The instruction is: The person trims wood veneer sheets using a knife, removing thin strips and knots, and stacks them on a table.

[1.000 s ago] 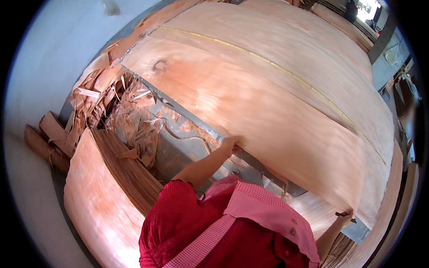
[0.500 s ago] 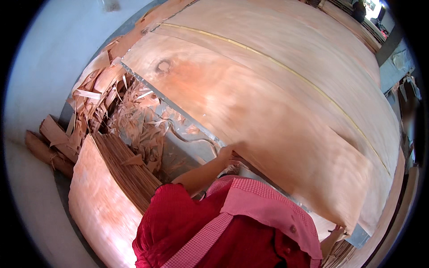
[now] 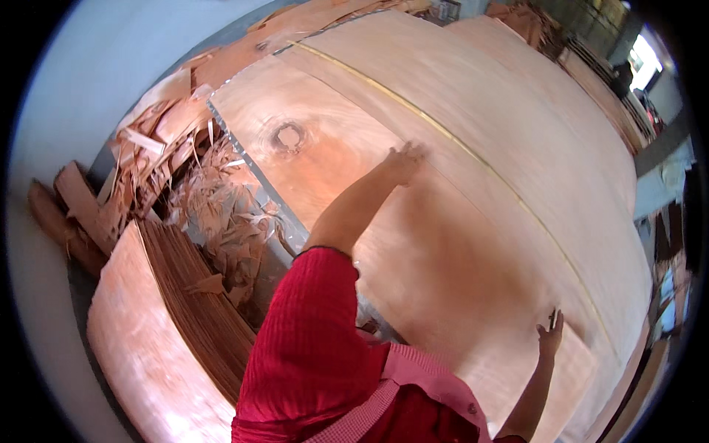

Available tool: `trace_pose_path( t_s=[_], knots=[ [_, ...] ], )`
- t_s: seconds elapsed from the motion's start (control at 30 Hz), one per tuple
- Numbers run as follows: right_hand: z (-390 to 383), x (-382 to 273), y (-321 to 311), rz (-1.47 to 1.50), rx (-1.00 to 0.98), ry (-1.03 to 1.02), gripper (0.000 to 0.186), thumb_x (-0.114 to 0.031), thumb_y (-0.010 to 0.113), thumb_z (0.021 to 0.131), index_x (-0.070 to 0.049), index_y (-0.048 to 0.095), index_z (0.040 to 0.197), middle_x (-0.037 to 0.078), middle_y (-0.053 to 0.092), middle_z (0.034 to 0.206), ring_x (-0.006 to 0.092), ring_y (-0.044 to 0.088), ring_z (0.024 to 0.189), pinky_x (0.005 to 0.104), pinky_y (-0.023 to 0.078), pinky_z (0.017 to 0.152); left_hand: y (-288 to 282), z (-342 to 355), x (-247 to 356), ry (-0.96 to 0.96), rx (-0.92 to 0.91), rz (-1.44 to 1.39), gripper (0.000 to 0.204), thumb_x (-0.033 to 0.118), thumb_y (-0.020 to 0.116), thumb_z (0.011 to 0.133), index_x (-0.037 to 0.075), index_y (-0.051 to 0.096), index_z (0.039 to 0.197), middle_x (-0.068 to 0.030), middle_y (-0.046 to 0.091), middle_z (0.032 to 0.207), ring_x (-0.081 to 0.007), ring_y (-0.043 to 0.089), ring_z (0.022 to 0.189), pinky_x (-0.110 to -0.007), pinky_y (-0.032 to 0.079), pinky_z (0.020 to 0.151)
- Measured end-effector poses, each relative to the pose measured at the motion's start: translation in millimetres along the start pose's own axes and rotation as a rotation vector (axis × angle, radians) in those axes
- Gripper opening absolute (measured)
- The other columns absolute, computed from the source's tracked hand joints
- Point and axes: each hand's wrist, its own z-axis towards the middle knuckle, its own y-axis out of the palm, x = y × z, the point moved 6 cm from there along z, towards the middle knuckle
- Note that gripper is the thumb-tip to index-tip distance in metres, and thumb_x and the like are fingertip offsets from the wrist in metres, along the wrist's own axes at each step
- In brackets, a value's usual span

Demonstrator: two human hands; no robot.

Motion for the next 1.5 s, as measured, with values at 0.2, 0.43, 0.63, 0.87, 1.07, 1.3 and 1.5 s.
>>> trace_pose_path(
  t_s=[0.2,0.43,0.63,0.87,1.07,1.3,1.5],
  knots=[
    [45,-23,44,-0.241,-0.280,0.039,0.071,-0.006,0.072,0.059,-0.007,0.042,0.123,0.015,0.047,0.116,0.0303,0.049,0.103,0.0382,0.041,0.087,11,35,-35,0.088,-0.263,0.052,0.086,0.024,0.078,0.054,0.007,0.035,0.127,-0.0104,0.032,0.135,-0.0243,0.030,0.125,-0.054,0.032,0.093],
    [58,-27,36,-0.197,-0.071,-0.205,0.048,-0.008,0.071,0.056,-0.004,0.058,0.102,0.011,0.055,0.088,0.0255,0.054,0.079,0.0370,0.045,0.070,4,53,-35,0.217,-0.135,0.225,0.049,0.018,0.063,0.069,0.010,0.046,0.115,-0.0090,0.055,0.113,-0.0242,0.049,0.107,-0.049,0.036,0.088],
    [43,-10,20,-0.136,-0.060,0.010,0.033,-0.007,0.070,0.057,-0.002,0.056,0.087,0.007,0.053,0.075,0.0189,0.053,0.060,0.0317,0.045,0.052,19,81,-91,0.095,0.126,0.149,0.023,0.017,0.046,0.079,0.010,0.060,0.096,-0.0103,0.062,0.095,-0.0269,0.055,0.098,-0.046,0.035,0.088],
    [60,-25,2,0.246,-0.183,0.178,0.019,0.001,0.063,0.064,-0.001,0.052,0.080,0.001,0.050,0.062,0.0106,0.050,0.052,0.0271,0.045,0.045,-7,49,-196,-0.110,0.028,0.389,0.015,0.019,0.057,0.071,0.008,0.064,0.079,-0.0100,0.062,0.088,-0.0264,0.059,0.086,-0.038,0.048,0.072],
    [124,-18,-116,-0.140,0.276,-0.146,0.016,-0.010,0.064,0.067,-0.002,0.050,0.071,0.006,0.049,0.056,0.0163,0.048,0.045,0.0315,0.039,0.041,-171,41,-199,-0.215,0.347,0.252,0.019,0.014,0.046,0.078,0.007,0.061,0.085,-0.0108,0.060,0.093,-0.0255,0.058,0.090,-0.036,0.048,0.075],
    [94,-90,-268,-0.304,0.722,0.024,0.032,-0.025,0.063,0.077,0.002,0.058,0.094,0.010,0.062,0.080,0.0173,0.056,0.066,0.0327,0.045,0.060,-329,-37,-206,-0.183,0.782,0.165,0.019,0.022,0.049,0.078,0.010,0.056,0.091,-0.0158,0.058,0.098,-0.0282,0.057,0.089,-0.036,0.047,0.071],
    [-55,-56,-305,0.218,1.119,-0.157,0.029,-0.018,0.055,0.085,0.002,0.055,0.106,0.012,0.061,0.100,0.0197,0.058,0.080,0.0296,0.048,0.069,-307,-212,-193,-0.033,1.519,0.084,0.038,-0.012,0.049,0.063,-0.001,0.056,0.099,-0.0170,0.057,0.108,-0.0321,0.053,0.102,-0.035,0.044,0.084]
  ],
)
